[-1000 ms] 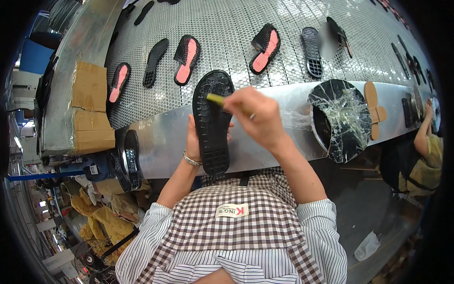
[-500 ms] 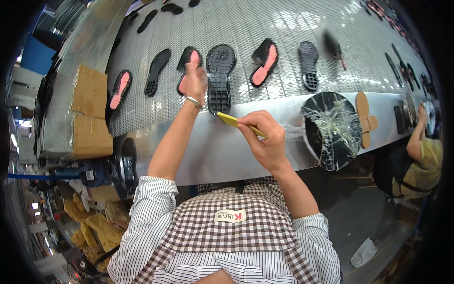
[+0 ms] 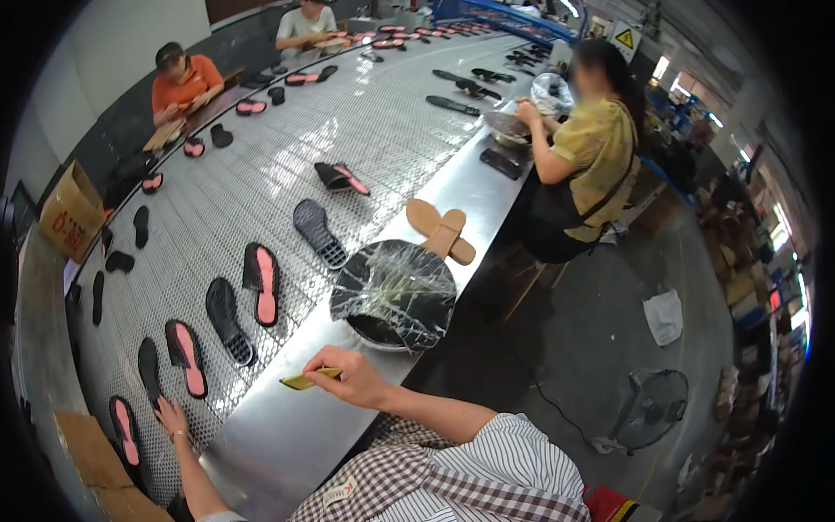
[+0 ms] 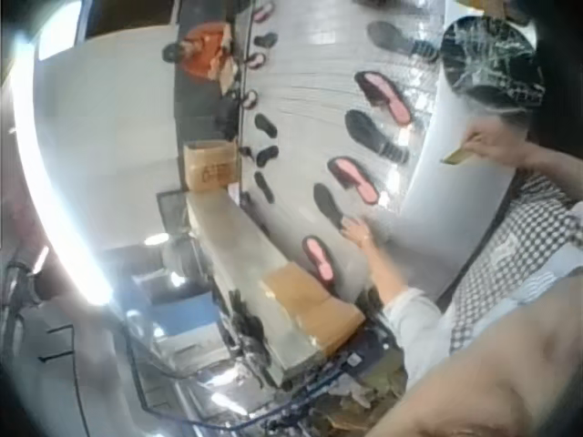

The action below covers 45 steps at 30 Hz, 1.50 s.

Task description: The person applies adhesive to shoe soles by taking each sole from a conveyor belt, dipping a plastic scraper into glue, and spreading the glue across the surface of the sole.

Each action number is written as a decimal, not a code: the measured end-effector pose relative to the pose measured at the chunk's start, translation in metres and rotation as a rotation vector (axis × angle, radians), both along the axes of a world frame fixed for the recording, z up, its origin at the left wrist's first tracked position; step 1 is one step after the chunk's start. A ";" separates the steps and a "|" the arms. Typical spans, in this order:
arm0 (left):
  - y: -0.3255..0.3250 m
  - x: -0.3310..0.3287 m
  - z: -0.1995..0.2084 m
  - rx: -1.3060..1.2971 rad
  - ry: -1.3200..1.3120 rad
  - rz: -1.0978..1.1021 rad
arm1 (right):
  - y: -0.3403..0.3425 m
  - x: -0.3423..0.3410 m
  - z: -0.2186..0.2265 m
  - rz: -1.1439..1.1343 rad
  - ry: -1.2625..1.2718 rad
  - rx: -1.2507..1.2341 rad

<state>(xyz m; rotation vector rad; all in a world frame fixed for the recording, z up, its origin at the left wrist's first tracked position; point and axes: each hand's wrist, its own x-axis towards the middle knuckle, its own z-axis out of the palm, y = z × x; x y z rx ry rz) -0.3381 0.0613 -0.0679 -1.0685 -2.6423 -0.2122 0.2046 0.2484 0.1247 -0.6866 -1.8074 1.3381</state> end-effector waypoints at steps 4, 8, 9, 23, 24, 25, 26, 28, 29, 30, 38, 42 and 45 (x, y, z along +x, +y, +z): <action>0.079 0.087 0.096 -0.320 -0.288 0.174 | 0.007 0.022 -0.002 -0.084 -0.047 0.005; 0.040 0.080 0.104 -0.161 -0.163 0.281 | 0.005 0.006 0.004 0.003 -0.024 -0.010; 0.034 0.069 0.092 -0.070 -0.201 0.304 | 0.003 0.003 0.007 0.014 -0.013 -0.014; -0.007 0.063 0.145 0.969 -1.073 -0.170 | 0.015 0.064 0.017 -0.304 -0.072 0.119; -0.016 0.074 0.155 0.961 -1.286 -0.289 | 0.018 0.072 0.017 -0.346 -0.078 0.122; -0.007 0.108 0.173 0.972 -1.284 -0.347 | 0.019 0.077 0.021 -0.414 -0.079 0.033; 0.002 0.154 0.191 0.990 -1.281 -0.409 | 0.019 0.079 0.024 -0.479 -0.082 -0.049; 0.009 0.221 0.209 1.109 -1.502 -0.398 | 0.027 0.081 0.020 -0.548 -0.035 -0.062; 0.009 0.232 0.200 1.077 -1.602 -0.403 | 0.032 0.085 0.014 -0.546 -0.042 -0.076; 0.004 0.241 0.193 1.047 -1.697 -0.404 | 0.035 0.088 0.010 -0.547 -0.126 -0.015; 0.023 0.300 0.181 1.097 -2.322 -0.609 | 0.040 0.080 -0.014 -0.453 -0.407 0.239; 0.020 0.310 0.174 1.083 -2.306 -0.379 | 0.040 0.081 -0.017 -0.444 -0.322 0.053; 0.017 0.313 0.170 1.063 -2.298 -0.303 | 0.042 0.081 -0.019 -0.486 -0.339 0.009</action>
